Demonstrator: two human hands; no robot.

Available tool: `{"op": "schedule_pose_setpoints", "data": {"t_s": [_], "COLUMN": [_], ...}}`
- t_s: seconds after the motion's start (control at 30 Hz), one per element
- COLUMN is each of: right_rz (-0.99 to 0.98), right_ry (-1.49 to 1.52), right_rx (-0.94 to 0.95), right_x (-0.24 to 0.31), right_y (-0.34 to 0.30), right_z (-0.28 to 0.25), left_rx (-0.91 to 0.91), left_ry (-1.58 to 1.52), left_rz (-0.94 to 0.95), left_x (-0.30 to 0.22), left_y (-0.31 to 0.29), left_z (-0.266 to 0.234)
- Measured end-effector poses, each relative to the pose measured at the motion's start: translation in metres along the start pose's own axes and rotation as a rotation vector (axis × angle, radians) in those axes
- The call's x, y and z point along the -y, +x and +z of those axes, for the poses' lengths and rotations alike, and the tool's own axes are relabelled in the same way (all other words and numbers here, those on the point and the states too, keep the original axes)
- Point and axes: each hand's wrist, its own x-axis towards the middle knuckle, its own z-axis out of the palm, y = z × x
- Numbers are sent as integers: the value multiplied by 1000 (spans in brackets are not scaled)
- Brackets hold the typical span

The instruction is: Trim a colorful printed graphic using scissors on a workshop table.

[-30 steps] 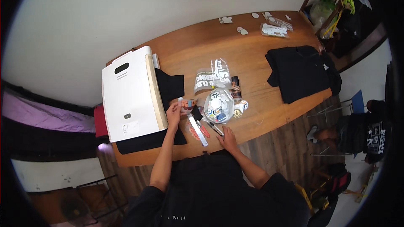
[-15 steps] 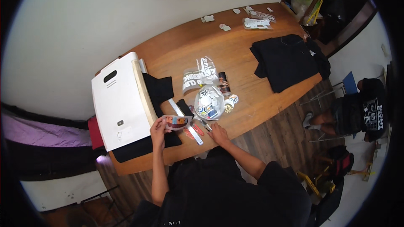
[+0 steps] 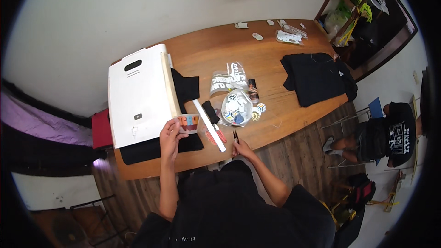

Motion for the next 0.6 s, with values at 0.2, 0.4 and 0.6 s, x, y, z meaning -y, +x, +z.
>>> {"op": "schedule_pose_setpoints", "data": {"t_s": [0.2,0.4,0.6], "right_rz": [-29,-147,-342], "right_ry": [1094,1102,966], "right_rx": [239,205,158], "right_x": [116,152,187], "right_y": [-49,-49,-79], "right_z": [89,119,142], "left_rx": [153,270,200], "left_ry": [-37,41,25], "left_rz": [-83,22,60], "left_x": [-10,-20,-9], "left_y": [-12,-37,-61], "left_z": [-17,-30,-61]}}
